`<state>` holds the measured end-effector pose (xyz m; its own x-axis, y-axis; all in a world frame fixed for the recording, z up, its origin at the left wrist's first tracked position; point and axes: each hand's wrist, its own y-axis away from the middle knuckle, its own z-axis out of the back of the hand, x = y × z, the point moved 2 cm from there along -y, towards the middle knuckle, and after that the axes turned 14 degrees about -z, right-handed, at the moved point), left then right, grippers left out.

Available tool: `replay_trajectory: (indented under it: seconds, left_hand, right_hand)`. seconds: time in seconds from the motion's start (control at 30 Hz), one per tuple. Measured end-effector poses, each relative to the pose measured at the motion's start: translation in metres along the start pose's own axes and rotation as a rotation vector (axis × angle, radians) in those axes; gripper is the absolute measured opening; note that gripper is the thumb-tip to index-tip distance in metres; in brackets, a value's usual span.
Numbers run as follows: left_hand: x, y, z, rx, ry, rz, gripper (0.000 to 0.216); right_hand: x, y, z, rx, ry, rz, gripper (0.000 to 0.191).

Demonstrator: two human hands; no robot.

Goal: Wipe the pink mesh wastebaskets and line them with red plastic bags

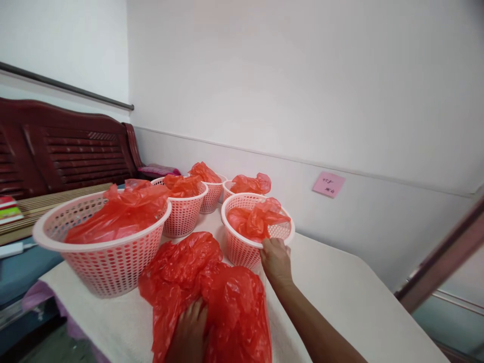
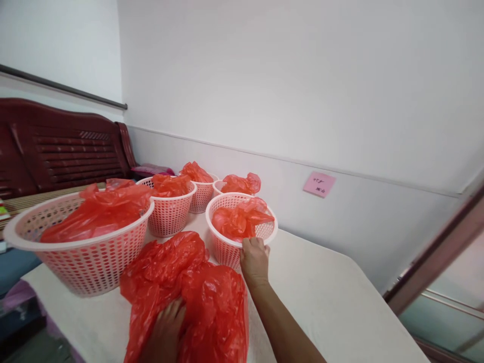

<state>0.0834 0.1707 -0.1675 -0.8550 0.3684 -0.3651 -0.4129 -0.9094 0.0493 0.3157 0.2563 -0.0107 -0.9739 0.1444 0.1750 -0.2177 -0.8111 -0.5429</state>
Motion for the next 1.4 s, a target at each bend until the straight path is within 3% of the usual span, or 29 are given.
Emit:
replay_trajectory:
  seconds: [0.23,0.6,0.77,0.9,1.13,1.4]
  left_hand:
    - [0.001,-0.002,-0.001,0.058,-0.014,0.021,0.062]
    - [0.010,-0.014,-0.014,-0.006,-0.015,0.040,0.063]
    - [0.015,-0.016,-0.021,-0.009,-0.015,0.033,0.061]
    - [0.019,-0.014,-0.030,-0.042,-0.013,0.029,0.058]
    - [0.024,-0.016,-0.035,-0.089,-0.030,0.004,0.052]
    - [0.019,-0.013,-0.031,-0.108,-0.054,-0.012,0.053]
  right_hand:
    - [0.036,-0.004,-0.009,0.074,-0.084,0.033,0.009]
    - [0.070,-0.053,-0.009,0.243,-0.056,0.151,0.011]
    - [0.070,-0.041,-0.005,0.222,-0.057,0.179,0.021]
    - [0.064,-0.037,-0.001,0.208,-0.107,0.193,0.014]
    - [0.059,-0.046,0.005,0.233,-0.192,0.286,0.018]
    - [0.058,-0.035,0.003,0.194,-0.265,0.227,0.023]
